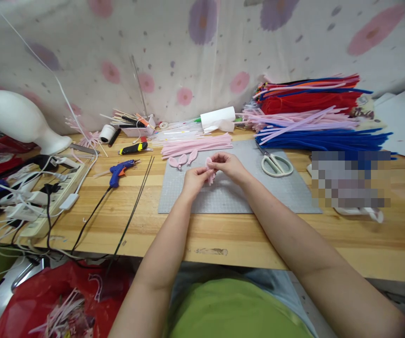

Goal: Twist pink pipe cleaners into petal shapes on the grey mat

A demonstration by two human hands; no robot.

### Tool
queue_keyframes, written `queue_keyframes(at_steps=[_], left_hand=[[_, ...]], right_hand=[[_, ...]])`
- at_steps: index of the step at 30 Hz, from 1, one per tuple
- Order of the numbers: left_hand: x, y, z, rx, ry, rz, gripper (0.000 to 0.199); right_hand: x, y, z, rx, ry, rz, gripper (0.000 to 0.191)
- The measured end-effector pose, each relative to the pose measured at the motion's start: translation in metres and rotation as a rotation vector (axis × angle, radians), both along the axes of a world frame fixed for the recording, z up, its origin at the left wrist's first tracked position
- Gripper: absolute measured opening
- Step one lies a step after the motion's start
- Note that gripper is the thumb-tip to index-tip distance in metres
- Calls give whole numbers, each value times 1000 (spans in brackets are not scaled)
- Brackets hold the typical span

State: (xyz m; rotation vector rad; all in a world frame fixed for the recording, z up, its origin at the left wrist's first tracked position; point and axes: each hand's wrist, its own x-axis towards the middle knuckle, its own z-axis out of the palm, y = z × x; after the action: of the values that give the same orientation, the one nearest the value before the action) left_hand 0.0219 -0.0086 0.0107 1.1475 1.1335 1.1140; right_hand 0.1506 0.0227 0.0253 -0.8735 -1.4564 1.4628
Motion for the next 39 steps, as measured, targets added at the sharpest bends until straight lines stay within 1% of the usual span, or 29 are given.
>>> queue_keyframes(at_steps=[4, 7, 11, 14, 16, 20, 25, 30, 33, 36, 39], left_hand=[[1, -2, 2, -124, -36, -40, 28], [2, -3, 3, -173, -58, -64, 32], [4, -4, 5, -135, -65, 1, 30], [5, -4, 6, -123, -89, 26, 29], [4, -4, 5, -125, -121, 34, 29], [3, -4, 5, -128, -164, 3, 33], [3, -6, 7, -160, -150, -43, 30], [3, -5, 5, -179, -169, -48, 25], [5, -5, 4, -177, -217, -66, 26], [10, -7, 5, -118, -280, -54, 29], [16, -8, 8, -48, -274, -25, 34]], right_hand=[[-2, 1, -1, 33, -21, -134, 30], [-3, 1, 0, 47, -19, -170, 30], [0, 2, 3, 33, -10, -101, 30], [3, 1, 4, 22, -37, -50, 28], [2, -1, 5, 21, -57, -43, 28], [1, -2, 5, 25, -74, -76, 27], [6, 0, 2, -73, -61, 25, 27], [10, 1, 5, 15, -193, 52, 31], [7, 0, 6, 39, -179, -7, 32], [-1, -3, 5, -4, -17, -130, 32], [-11, -7, 5, -105, 156, -236, 33]])
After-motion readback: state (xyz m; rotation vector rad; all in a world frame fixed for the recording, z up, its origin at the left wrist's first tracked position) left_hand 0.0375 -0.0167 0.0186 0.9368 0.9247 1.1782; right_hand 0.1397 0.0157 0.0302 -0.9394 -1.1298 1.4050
